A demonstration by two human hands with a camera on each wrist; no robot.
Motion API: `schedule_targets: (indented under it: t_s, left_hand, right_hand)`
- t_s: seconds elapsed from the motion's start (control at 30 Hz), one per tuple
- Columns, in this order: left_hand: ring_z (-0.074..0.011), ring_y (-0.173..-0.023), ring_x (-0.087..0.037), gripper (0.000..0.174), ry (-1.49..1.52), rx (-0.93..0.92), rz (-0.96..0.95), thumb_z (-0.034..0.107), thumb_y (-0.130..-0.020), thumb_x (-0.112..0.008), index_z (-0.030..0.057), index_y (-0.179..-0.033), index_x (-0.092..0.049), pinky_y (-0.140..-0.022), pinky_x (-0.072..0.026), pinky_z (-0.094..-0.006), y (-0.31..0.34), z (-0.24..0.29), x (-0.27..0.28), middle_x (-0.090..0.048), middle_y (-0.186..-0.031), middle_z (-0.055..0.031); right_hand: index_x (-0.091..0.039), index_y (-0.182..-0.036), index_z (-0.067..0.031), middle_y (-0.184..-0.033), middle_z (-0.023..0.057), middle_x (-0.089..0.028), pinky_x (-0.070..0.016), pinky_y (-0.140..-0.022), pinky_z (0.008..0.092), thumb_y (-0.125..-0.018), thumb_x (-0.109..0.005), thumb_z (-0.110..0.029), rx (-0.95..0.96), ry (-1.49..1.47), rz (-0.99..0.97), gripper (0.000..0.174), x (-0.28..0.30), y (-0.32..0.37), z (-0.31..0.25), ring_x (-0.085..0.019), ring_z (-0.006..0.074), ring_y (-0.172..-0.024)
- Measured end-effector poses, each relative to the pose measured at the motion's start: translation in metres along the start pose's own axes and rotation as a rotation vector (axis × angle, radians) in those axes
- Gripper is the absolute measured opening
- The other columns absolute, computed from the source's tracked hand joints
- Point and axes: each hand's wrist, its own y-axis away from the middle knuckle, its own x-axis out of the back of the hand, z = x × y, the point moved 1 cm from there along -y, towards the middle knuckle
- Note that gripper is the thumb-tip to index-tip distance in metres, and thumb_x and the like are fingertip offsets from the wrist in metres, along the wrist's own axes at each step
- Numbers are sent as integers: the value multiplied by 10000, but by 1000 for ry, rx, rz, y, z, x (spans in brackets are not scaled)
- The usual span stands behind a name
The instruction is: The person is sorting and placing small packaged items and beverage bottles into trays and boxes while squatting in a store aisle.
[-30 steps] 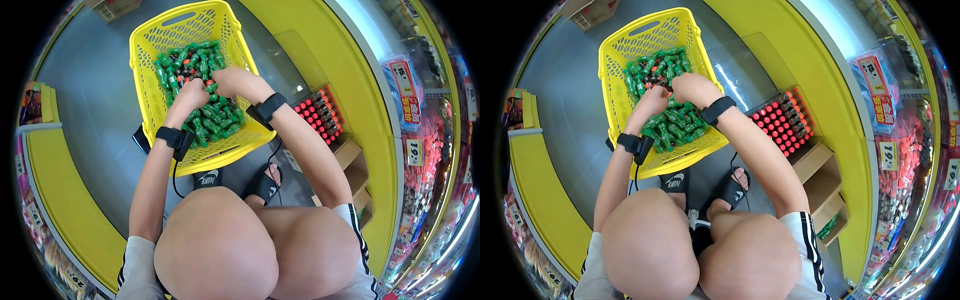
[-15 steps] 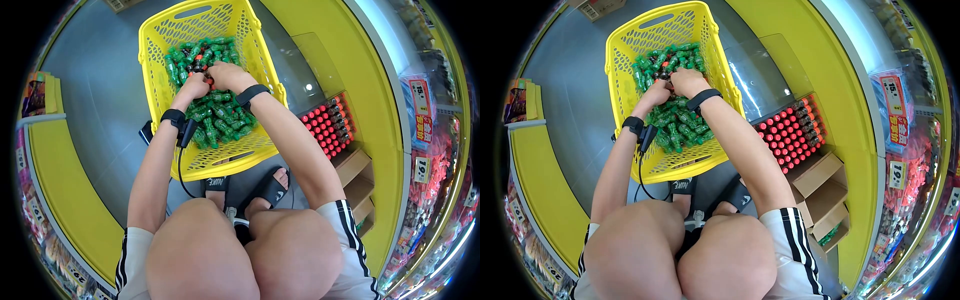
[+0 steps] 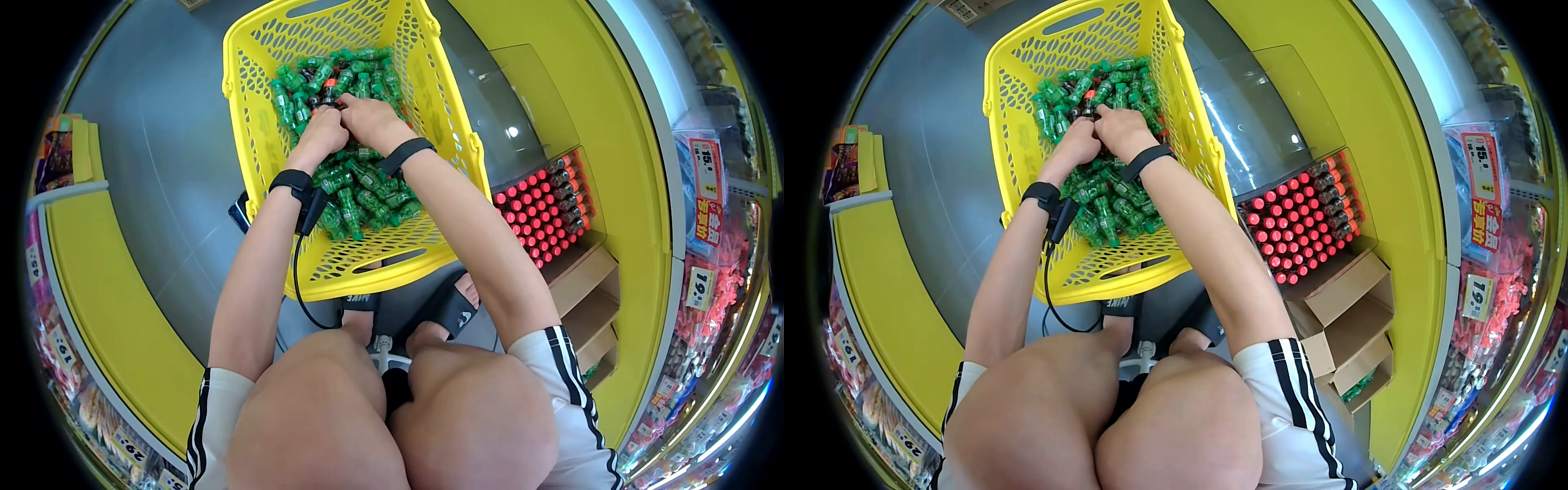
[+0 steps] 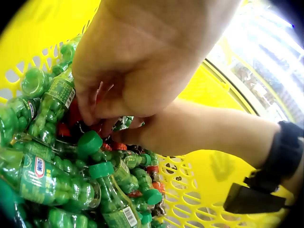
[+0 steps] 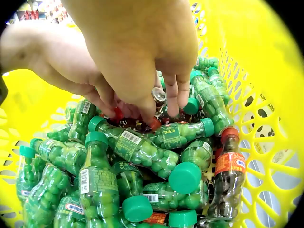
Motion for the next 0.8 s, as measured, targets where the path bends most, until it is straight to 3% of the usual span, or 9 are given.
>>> schedule_targets:
  t_s: [0.2,0.43,0.5,0.57,0.63,0.67,0.7,0.77,0.8]
  left_hand:
    - [-494,-1111,-690,312,44,76,-20,126,-840,-707,-77,-1070,-764,-980,-556,-534,2,6,10,-703,-1190,-340]
    - [-434,-1193,-665,293,133,7,1,92,-856,-764,-36,-1113,-707,-992,-542,-470,1,2,2,-687,-1246,-284]
    - [-396,-1209,-651,344,293,-44,64,113,-866,-815,-2,-1151,-661,-989,-531,-448,3,2,-4,-672,-1261,-255]
    - [-390,-1158,-674,372,318,-110,75,177,-911,-810,14,-1201,-644,-973,-532,-461,3,2,-5,-697,-1226,-241]
    - [-379,-1123,-694,347,232,-100,-109,201,-962,-763,28,-1231,-631,-960,-530,-462,7,13,7,-725,-1183,-217]
    - [-263,-1005,-677,421,190,-139,-144,234,-1050,-685,59,-1420,-589,-946,-528,-404,7,12,7,-730,-1100,-135]
    - [-263,-1005,-677,421,189,-144,-144,234,-1050,-685,59,-1420,-589,-946,-528,-404,11,18,11,-730,-1100,-135]
    - [-350,-1023,-697,325,280,-150,-129,253,-1035,-709,34,-1259,-623,-910,-523,-469,23,31,23,-743,-1120,-187]
    - [-182,-907,-610,406,246,-185,-165,221,-1054,-693,32,-1398,-589,-848,-513,-366,20,29,23,-693,-1035,-93]
  right_hand:
    - [-800,-1074,-99,-1218,131,-743,-642,-880,431,-971,-652,-126,-31,1,-23,182,22,1,-6,-757,330,-1102]
    - [-780,-1102,-70,-1160,218,-767,-630,-889,469,-957,-663,-120,-116,-120,-120,193,60,18,2,-766,363,-1076]
    - [-763,-1114,-48,-1166,244,-757,-623,-902,489,-931,-689,-106,-144,-188,-37,206,63,27,9,-756,394,-1085]
    - [-677,-1106,-87,-1051,230,-735,-591,-877,502,-898,-730,-90,-202,-207,-53,214,64,26,20,-727,418,-1043]
    - [-684,-1126,-72,-1052,232,-744,-593,-854,496,-871,-736,-51,-233,-226,-60,261,76,31,21,-734,421,-1017]
    - [-685,-1141,-56,-1054,238,-747,-594,-845,499,-870,-723,-43,-271,-243,-64,274,81,35,22,-737,423,-1004]
    - [-686,-1156,-41,-1057,244,-751,-595,-836,502,-869,-710,-34,-309,-260,-68,288,87,40,21,-741,424,-991]
    - [-691,-1159,-29,-1060,248,-753,-596,-830,507,-866,-703,-33,-324,-271,-78,293,103,53,15,-742,427,-983]
    - [-697,-1163,-17,-1063,253,-754,-596,-824,513,-864,-695,-31,-334,-284,-90,299,106,59,14,-744,429,-974]
